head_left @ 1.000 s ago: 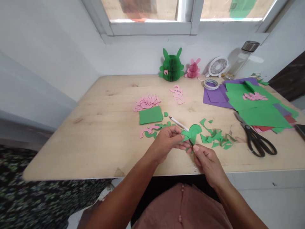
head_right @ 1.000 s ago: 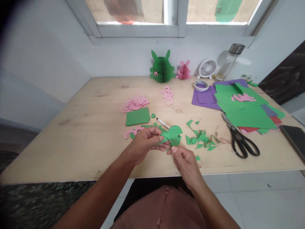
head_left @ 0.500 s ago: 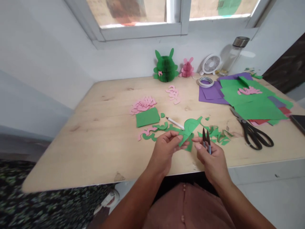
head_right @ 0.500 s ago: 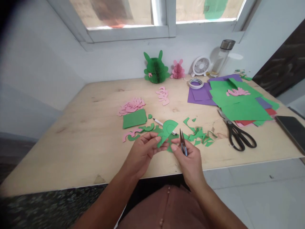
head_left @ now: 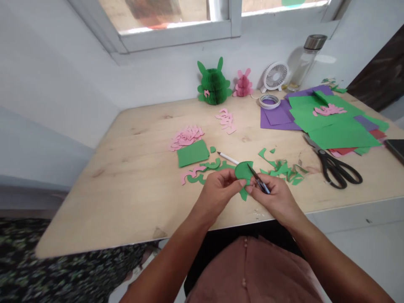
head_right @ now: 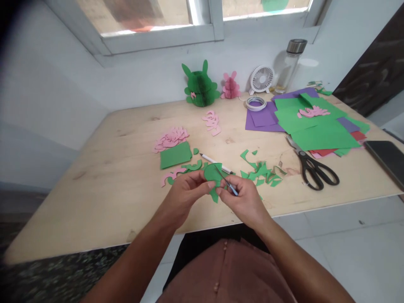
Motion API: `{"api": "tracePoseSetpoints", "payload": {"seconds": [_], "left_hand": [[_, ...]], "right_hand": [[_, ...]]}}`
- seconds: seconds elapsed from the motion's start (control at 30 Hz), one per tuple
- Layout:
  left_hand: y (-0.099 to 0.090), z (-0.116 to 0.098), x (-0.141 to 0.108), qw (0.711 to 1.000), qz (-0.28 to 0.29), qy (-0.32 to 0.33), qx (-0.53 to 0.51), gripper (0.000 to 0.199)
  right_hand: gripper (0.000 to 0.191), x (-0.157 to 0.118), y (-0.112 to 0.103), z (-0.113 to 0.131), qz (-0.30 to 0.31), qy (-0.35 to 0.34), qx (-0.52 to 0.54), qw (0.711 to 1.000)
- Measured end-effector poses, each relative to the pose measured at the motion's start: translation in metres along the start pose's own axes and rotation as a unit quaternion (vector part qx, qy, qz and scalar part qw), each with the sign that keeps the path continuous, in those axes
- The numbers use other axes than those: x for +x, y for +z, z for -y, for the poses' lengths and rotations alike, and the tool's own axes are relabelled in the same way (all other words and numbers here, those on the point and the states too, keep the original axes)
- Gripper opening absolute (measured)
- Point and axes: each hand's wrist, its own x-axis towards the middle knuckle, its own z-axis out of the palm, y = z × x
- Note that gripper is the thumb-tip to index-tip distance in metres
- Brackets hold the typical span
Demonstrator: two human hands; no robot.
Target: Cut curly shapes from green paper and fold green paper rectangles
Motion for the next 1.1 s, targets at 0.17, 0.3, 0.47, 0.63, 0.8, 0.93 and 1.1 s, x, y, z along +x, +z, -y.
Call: {"api": "tracePoseSetpoints", "payload": {"seconds": [0.17,0.3,0.47,0.63,0.8,0.93,1.1], "left_hand": [[-0.003,0.005,0.004,0.999,-0.042,-0.006,0.000,0.015],[-0.003,0.011,0.005,0.997,-0.052,-0.031,-0.043,0.015],[-0.002,0.011,0.004,0.992,-0.039,-0.067,-0.104,0.019],[-0.003,0.015,0.004,0.983,-0.015,-0.100,-0.152,0.024],[-0.006,0.013,0.003,0.990,0.006,-0.096,-0.103,0.022],[-0.007,0.011,0.000,0.995,-0.003,-0.088,-0.054,0.022],[-0.004,0.016,-0.002,0.992,-0.008,-0.097,-0.078,0.024]], "right_hand": [[0.016,0.000,-0.001,-0.005,-0.033,-0.008,-0.021,0.999],[0.018,-0.004,0.002,-0.012,-0.027,0.018,-0.002,0.999],[0.018,-0.006,0.005,-0.012,-0.022,0.033,0.031,0.999],[0.019,-0.007,0.005,-0.012,-0.005,0.067,0.092,0.994],[0.018,-0.008,0.003,-0.016,0.001,0.077,0.110,0.991],[0.016,-0.007,0.001,-0.016,-0.016,0.062,0.091,0.994],[0.017,-0.006,0.004,-0.016,-0.053,0.070,0.085,0.993]]}}
